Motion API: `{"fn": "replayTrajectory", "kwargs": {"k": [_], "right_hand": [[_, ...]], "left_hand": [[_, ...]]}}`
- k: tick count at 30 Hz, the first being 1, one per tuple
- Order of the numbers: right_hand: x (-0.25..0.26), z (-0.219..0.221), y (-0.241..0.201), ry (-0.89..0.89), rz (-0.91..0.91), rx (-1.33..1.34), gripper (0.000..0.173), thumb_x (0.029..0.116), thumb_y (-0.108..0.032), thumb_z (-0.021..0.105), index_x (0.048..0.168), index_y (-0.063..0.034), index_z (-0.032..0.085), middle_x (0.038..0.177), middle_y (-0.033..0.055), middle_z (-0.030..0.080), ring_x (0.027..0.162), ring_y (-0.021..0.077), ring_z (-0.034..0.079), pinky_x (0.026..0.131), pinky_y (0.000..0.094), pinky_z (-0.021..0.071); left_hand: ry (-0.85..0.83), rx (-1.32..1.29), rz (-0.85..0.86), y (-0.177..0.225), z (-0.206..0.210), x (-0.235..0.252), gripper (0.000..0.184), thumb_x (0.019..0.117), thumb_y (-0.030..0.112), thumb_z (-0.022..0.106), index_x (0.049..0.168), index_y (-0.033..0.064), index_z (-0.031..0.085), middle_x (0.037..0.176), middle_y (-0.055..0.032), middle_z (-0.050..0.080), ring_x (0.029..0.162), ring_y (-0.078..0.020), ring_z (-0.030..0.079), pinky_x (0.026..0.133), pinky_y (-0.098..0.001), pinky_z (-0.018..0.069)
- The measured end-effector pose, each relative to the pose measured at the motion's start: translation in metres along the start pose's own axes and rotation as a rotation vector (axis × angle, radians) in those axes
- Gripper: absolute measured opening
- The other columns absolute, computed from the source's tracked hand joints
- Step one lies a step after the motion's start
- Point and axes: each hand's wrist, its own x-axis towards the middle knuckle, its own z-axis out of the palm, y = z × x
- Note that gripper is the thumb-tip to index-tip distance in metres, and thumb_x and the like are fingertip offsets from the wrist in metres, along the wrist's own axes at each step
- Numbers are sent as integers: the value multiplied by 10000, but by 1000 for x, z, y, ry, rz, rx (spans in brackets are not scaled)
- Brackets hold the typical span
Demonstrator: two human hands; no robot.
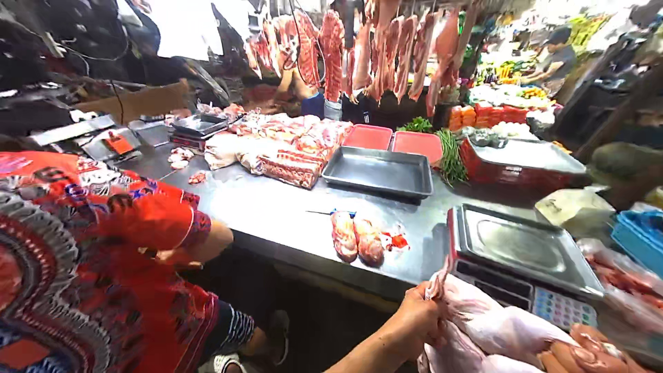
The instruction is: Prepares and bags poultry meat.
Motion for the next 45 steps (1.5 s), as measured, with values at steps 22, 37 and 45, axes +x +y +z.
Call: {"fn": "replayTrajectory", "kwargs": {"k": [22,37,45], "right_hand": [[614,65,8,357,-385,-415,114,976,-61,564,1068,-38,501,614,4,501,439,90,450,396,247,382],[450,-56,150,165,392,-227,370,1012,-64,451,1356,58,515,1188,205,666,880,285,718,711,453,618],[345,-125,151,74,385,-243,286,996,-61,480,1250,1,597,706,-39,576,496,35,466,447,210,396]], "left_hand": [[207,520,231,208,-229,297,281,975,112,634,1235,7,643,1232,-161,620,941,-206,670,825,-390,580],[380,648,87,158,-213,283,306,976,128,623,1256,8,646,1204,-134,670,997,-180,697,879,-367,593],[76,717,50,83,-120,214,294,1006,98,584,1246,-63,639,1192,-181,678,978,-193,697,901,-386,581]]}}
